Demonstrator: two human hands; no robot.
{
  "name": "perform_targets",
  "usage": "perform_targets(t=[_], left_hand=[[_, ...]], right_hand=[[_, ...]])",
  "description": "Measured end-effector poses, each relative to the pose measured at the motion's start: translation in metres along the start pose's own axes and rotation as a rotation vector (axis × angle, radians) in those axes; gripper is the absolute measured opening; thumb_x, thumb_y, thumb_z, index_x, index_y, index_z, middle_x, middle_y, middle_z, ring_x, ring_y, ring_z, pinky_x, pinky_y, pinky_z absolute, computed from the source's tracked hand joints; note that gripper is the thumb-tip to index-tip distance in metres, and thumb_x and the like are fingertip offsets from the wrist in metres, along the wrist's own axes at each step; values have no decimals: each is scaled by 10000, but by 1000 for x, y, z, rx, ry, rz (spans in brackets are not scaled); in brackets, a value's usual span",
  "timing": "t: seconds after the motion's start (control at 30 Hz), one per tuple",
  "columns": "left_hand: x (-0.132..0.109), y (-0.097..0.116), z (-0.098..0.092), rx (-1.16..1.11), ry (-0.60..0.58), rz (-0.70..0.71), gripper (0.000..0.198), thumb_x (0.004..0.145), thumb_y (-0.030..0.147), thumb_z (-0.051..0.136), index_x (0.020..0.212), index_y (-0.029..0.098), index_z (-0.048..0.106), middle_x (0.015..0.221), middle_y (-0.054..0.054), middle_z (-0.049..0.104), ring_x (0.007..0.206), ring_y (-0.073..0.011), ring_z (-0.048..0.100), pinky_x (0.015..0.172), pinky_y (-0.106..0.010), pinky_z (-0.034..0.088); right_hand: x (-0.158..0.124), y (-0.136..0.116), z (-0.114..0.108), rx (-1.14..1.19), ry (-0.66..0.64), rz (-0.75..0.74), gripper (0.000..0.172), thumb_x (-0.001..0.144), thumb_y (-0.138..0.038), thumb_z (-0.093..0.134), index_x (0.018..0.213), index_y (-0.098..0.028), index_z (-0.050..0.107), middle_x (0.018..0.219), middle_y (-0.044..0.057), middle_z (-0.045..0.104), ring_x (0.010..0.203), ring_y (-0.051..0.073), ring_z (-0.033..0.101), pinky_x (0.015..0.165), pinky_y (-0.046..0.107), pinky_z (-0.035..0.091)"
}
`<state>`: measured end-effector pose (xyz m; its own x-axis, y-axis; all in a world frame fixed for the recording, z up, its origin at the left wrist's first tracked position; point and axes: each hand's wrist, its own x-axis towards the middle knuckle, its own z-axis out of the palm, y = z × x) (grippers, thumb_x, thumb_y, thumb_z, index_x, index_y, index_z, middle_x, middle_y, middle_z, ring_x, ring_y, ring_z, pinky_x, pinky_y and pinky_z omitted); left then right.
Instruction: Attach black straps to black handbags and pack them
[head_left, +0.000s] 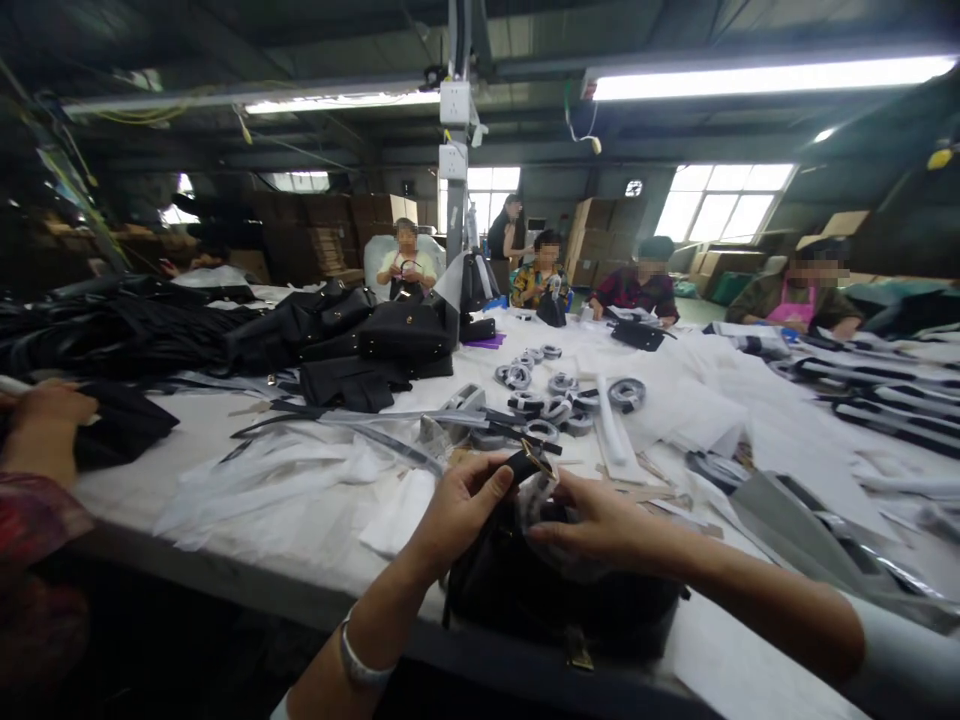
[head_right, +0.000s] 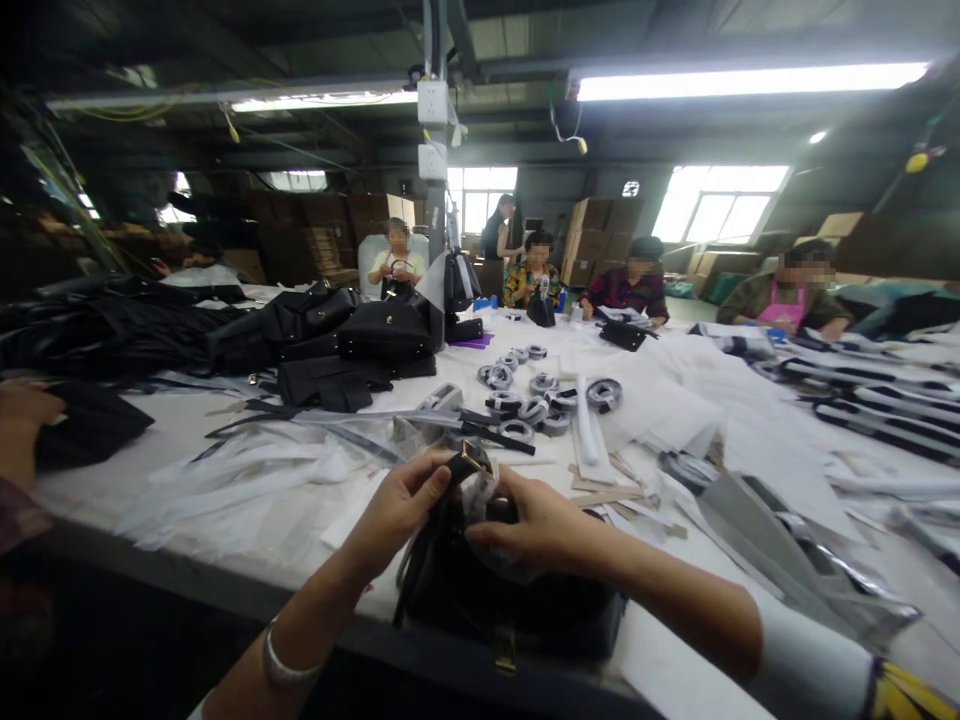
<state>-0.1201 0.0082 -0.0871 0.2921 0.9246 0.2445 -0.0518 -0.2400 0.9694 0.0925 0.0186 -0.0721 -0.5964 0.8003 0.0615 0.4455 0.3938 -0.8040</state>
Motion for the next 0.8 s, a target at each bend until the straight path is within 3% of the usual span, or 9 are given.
perform_targets(t=[0.07, 0.1, 0.23, 0.37, 0.43, 0.5, 0.63, 0.73, 0.8], left_hand=[[3, 10, 3, -68, -35, -38, 325, 895, 418, 620, 1053, 151, 717, 892, -49, 670, 758, -145, 589, 699, -233, 462], [4, 13, 3, -98, -47, -50, 313, 891, 414, 629, 1029, 147, 717, 864, -40, 654, 739, -133, 571, 689, -225, 453], [6, 16, -2, -212, -71, -84, 259, 896, 388, 633, 935, 138, 689, 792, -11, 593, 684, -95, 507, 660, -207, 410], [6, 14, -6, -209, -67, -120, 220, 885, 354, 659, 892, 135, 679, 748, 1, 579, 633, -71, 476, 606, -190, 363], [6, 16, -3, -169, -94, -116, 226, 877, 333, 675, 1015, 156, 703, 852, -28, 646, 681, -83, 530, 656, -202, 396], [5, 19, -1, -188, -141, -118, 344, 859, 297, 701, 1189, 206, 675, 1010, -62, 689, 811, -124, 603, 770, -234, 433], [3, 22, 0, -359, -284, -153, 613, 759, 270, 792, 1337, 234, 593, 1197, -100, 673, 1078, -230, 609, 942, -308, 421], [4, 24, 2, -412, -280, -208, 558, 814, 369, 731, 1332, 205, 602, 1215, -123, 666, 1067, -244, 619, 949, -332, 425], [7, 28, 6, -327, -234, -228, 463, 879, 405, 653, 1287, 188, 639, 1159, -128, 683, 980, -215, 636, 898, -318, 444]], right_hand=[[-1, -5, 5, 39, -65, 14, 256, 856, -328, 657, 1084, -220, 695, 1016, 29, 738, 940, 231, 678, 869, 350, 532], [-1, -9, 5, 74, -88, 4, 204, 874, -325, 628, 1027, -216, 708, 977, 20, 737, 914, 217, 674, 852, 333, 526], [0, -17, -15, 281, -117, -30, 271, 885, -401, 618, 1068, -204, 661, 982, 24, 697, 886, 174, 640, 806, 291, 512], [-1, -17, -64, 173, 98, 51, 360, 854, -510, 641, 981, -173, 638, 777, 1, 632, 678, 138, 571, 593, 240, 446], [-2, -20, -89, 25, 145, 5, 383, 814, -517, 684, 971, -168, 660, 803, 16, 650, 737, 164, 593, 630, 253, 448], [-4, -26, -107, -124, 107, -57, 399, 788, -513, 709, 987, -168, 693, 878, 36, 689, 830, 204, 625, 706, 279, 469], [-12, -33, -124, -282, 74, -125, 406, 801, -501, 700, 1054, -185, 726, 1003, 52, 734, 946, 247, 657, 826, 319, 488], [-18, -30, -125, -274, 98, -152, 394, 811, -489, 697, 1065, -189, 727, 1013, 55, 743, 947, 244, 672, 835, 326, 502], [-19, -27, -124, -266, 123, -163, 384, 815, -482, 698, 1062, -190, 727, 1002, 55, 746, 931, 242, 680, 828, 331, 512]])
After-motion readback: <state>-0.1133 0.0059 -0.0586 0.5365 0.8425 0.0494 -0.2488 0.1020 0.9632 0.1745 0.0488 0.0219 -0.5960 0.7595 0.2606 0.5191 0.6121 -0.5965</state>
